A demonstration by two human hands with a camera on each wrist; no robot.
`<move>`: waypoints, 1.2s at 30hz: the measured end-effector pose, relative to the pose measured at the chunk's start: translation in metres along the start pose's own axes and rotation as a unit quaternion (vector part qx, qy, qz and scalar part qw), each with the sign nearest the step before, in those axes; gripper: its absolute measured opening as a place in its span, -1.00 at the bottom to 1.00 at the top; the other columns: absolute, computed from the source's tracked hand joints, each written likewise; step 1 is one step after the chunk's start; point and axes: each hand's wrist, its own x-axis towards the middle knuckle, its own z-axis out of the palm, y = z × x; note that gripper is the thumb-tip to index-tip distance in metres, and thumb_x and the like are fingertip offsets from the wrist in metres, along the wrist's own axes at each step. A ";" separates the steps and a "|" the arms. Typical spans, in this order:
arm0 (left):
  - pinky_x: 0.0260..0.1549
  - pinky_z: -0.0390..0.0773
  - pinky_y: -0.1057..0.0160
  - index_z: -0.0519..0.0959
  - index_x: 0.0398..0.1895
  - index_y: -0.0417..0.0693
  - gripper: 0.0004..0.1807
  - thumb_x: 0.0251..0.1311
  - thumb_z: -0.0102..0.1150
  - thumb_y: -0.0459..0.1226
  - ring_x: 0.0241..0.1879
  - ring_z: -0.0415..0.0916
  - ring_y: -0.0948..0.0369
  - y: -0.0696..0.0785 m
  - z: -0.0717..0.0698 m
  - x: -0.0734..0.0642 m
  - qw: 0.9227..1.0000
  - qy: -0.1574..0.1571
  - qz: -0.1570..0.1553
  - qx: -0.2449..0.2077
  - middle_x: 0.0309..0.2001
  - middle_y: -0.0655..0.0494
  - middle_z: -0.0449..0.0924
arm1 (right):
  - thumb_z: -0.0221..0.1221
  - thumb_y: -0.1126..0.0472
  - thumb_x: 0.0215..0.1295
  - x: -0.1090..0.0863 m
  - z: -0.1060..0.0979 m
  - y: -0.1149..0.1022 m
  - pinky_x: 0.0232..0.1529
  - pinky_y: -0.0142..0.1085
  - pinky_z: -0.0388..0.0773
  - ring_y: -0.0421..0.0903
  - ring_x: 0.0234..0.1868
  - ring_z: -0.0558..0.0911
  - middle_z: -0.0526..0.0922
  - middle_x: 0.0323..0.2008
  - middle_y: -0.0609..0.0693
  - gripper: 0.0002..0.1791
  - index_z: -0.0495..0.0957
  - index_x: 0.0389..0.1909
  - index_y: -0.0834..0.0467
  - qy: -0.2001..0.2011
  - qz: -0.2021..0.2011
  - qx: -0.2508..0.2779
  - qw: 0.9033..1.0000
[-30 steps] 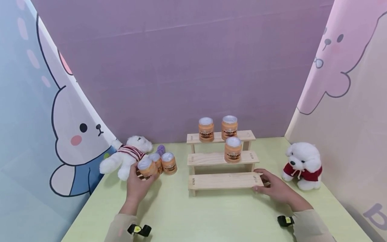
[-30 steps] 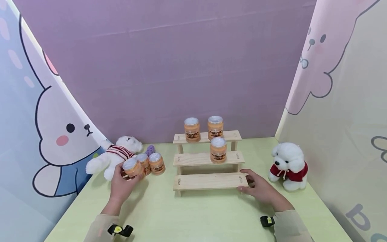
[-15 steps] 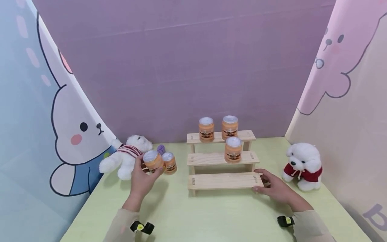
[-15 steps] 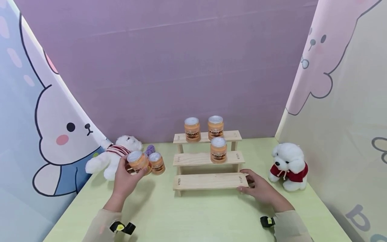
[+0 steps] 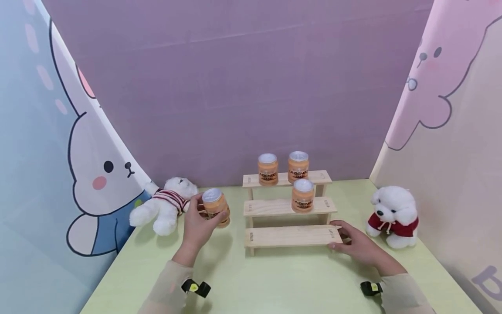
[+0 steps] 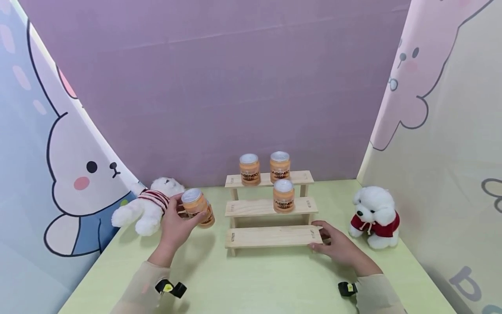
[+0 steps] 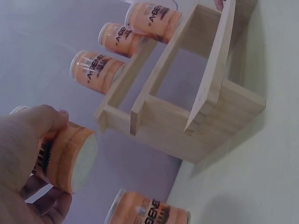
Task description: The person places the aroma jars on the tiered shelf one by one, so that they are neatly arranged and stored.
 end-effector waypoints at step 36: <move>-0.10 0.68 0.16 0.37 0.38 0.08 -0.13 0.05 0.65 -0.01 -0.03 0.54 0.16 0.035 0.112 0.018 0.995 -0.095 0.001 -0.005 0.03 0.14 0.53 | 0.42 0.00 0.35 0.002 0.000 0.004 -0.13 -0.18 0.62 0.01 -0.07 0.69 0.69 0.08 0.13 -0.20 0.29 0.50 0.09 -0.003 0.009 -0.002 1.000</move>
